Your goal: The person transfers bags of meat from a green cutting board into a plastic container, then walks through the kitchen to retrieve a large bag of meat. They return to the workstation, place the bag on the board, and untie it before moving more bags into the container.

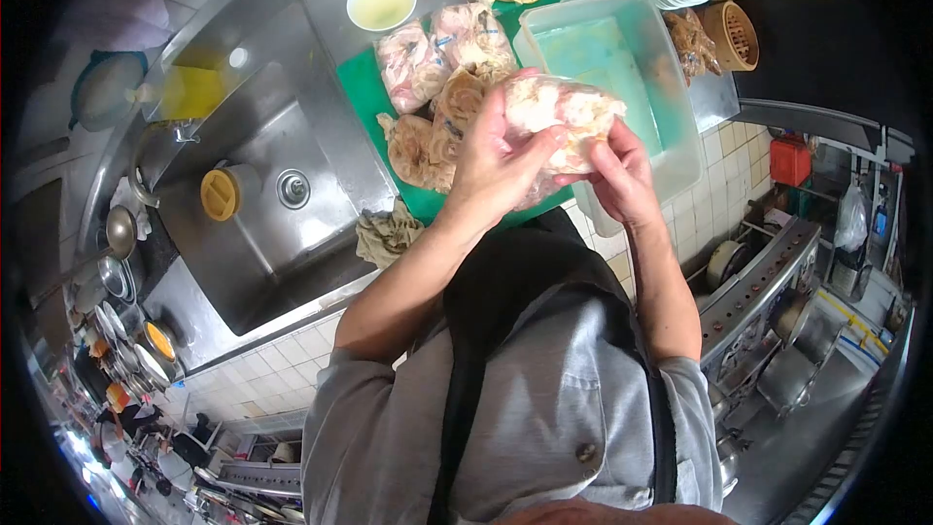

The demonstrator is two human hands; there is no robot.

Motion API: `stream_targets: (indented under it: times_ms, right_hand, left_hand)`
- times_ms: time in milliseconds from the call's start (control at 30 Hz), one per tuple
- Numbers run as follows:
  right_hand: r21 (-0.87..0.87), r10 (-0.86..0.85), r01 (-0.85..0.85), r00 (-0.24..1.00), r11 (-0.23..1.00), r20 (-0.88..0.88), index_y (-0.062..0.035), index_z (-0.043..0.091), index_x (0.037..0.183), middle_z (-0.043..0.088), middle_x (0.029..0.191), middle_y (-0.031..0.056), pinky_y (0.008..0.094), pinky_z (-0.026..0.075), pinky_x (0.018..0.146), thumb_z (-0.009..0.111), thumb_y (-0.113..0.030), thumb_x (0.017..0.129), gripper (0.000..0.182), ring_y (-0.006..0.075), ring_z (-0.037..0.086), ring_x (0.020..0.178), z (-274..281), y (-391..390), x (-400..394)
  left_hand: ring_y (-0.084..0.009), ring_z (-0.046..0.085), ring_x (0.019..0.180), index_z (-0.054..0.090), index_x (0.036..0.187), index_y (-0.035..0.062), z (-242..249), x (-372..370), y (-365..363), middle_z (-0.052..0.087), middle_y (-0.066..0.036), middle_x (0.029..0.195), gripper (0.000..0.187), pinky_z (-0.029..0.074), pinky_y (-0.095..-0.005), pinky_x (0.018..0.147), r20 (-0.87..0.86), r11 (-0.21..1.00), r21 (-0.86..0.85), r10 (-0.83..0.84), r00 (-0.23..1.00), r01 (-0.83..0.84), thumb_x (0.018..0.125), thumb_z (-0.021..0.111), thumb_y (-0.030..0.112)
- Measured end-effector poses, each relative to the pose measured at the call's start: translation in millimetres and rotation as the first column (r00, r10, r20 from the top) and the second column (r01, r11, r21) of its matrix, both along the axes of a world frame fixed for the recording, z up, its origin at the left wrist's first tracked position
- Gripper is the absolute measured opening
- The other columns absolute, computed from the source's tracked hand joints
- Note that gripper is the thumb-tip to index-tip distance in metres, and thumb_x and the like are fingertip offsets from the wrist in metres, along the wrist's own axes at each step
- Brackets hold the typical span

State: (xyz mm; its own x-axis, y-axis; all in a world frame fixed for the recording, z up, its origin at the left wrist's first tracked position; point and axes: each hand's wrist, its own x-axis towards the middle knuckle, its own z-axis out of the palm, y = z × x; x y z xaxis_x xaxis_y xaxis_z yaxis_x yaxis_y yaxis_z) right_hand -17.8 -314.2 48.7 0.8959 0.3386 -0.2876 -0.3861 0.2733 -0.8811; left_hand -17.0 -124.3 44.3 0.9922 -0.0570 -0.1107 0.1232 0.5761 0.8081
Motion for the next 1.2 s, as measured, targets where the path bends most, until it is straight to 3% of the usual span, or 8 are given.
stream_targets:
  times_ms: [33, 267, 333, 467, 667, 800, 967, 1200]
  right_hand:
    - [-0.032, -0.087, 0.088, 0.996, 0.996, 0.021, 0.0017, 0.052, 0.138, 0.065, 0.128, 0.0125, 0.0363, 0.059, 0.09, 0.07, -0.014, 0.096, 0.049, 0.0211, 0.066, 0.111, -3.3, -0.7, 2.1]
    - [-0.194, -0.257, 0.305, 0.937, 0.932, 0.239, 0.005, 0.054, 0.135, 0.068, 0.118, 0.0115, 0.0338, 0.059, 0.084, 0.071, -0.017, 0.094, 0.05, 0.0189, 0.068, 0.103, 13.4, -18.5, 35.9]
    - [-0.245, -0.28, 0.331, 0.934, 0.912, 0.221, 0.0052, 0.054, 0.133, 0.067, 0.117, 0.0122, 0.032, 0.061, 0.075, 0.07, -0.019, 0.094, 0.048, 0.0184, 0.069, 0.096, 9.4, -25.8, 51.0]
    - [-0.353, -0.353, 0.395, 0.918, 0.848, 0.18, 0.005, 0.055, 0.13, 0.068, 0.114, 0.0131, 0.0312, 0.061, 0.069, 0.07, -0.019, 0.093, 0.047, 0.0186, 0.07, 0.091, -18.6, -37.1, 86.1]
    - [-0.506, -0.121, 0.223, 0.967, 0.833, 0.226, 0.0052, 0.052, 0.136, 0.069, 0.114, 0.0165, 0.0321, 0.058, 0.077, 0.07, -0.026, 0.094, 0.055, 0.0222, 0.07, 0.096, -77.1, -3.2, 113.6]
    - [-0.766, 0.149, 0.069, 0.966, 0.64, 0.211, 0.0004, 0.043, 0.148, 0.064, 0.126, 0.0134, 0.0347, 0.052, 0.095, 0.058, -0.034, 0.103, 0.058, 0.021, 0.064, 0.107, -70.2, 11.5, 110.1]
    - [-0.776, 0.212, -0.015, 0.965, 0.631, 0.153, -0.0019, 0.031, 0.157, 0.049, 0.151, 0.0187, 0.0352, 0.035, 0.114, 0.051, -0.046, 0.105, 0.07, 0.0251, 0.046, 0.138, -70.4, 15.8, 112.1]
    - [-0.66, 0.304, -0.163, 0.947, 0.733, 0.104, 0.0048, 0.032, 0.154, 0.045, 0.152, 0.0238, 0.0376, 0.032, 0.117, 0.051, -0.051, 0.104, 0.077, 0.0318, 0.043, 0.142, -78.5, 8.5, 120.9]
  left_hand:
    - [-0.0166, 0.057, 0.121, 0.037, 0.149, 0.0021, 1.0, 3.2, -1.5, 0.057, -0.01, 0.132, 0.068, 0.049, -0.0326, 0.103, 0.006, 0.999, 0.001, -0.049, 0.999, 0.049, 0.09, 0.068, -0.008]
    - [-0.0263, 0.052, 0.131, 0.014, 0.158, -0.0027, 3.0, 10.3, -10.1, 0.042, -0.022, 0.15, 0.092, 0.048, -0.0345, 0.105, 0.076, 0.979, -0.008, -0.203, 0.976, 0.204, 0.089, 0.074, 0.001]
    - [-0.0291, 0.051, 0.133, 0.014, 0.158, -0.0054, -30.1, 3.0, -14.1, 0.038, -0.025, 0.154, 0.094, 0.046, -0.0351, 0.107, -0.074, 0.931, 0.321, -0.158, 0.985, 0.173, 0.088, 0.076, 0.006]
    - [-0.0331, 0.044, 0.139, 0.014, 0.156, -0.0089, -49.0, -3.7, -24.8, 0.034, -0.036, 0.152, 0.094, 0.04, -0.0365, 0.112, -0.235, 0.911, 0.281, -0.241, 0.942, 0.303, 0.09, 0.077, 0.014]
    - [-0.0312, 0.039, 0.144, 0.014, 0.157, -0.0087, -51.4, 11.0, -41.9, 0.029, -0.032, 0.158, 0.087, 0.041, -0.0349, 0.113, -0.278, 0.951, 0.184, -0.194, 0.941, 0.25, 0.092, 0.071, 0.004]
    - [-0.0293, 0.047, 0.138, 0.016, 0.158, -0.0045, -58.2, 20.4, -40.5, 0.038, -0.028, 0.155, 0.082, 0.045, -0.0337, 0.108, -0.158, 0.963, 0.176, -0.178, 0.971, 0.205, 0.094, 0.067, 0.003]
    - [-0.027, 0.061, 0.122, 0.02, 0.157, -0.0037, -52.8, 28.4, -39.2, 0.055, -0.025, 0.14, 0.076, 0.051, -0.0327, 0.099, -0.221, 0.813, 0.502, -0.207, 0.953, 0.293, 0.095, 0.063, 0.003]
    - [-0.0232, 0.064, 0.109, 0.031, 0.154, -0.0052, -24.1, 40.2, -6.1, 0.06, -0.023, 0.133, 0.073, 0.054, -0.0314, 0.092, -0.223, 0.713, 0.579, -0.328, 0.918, 0.395, 0.094, 0.069, 0.013]
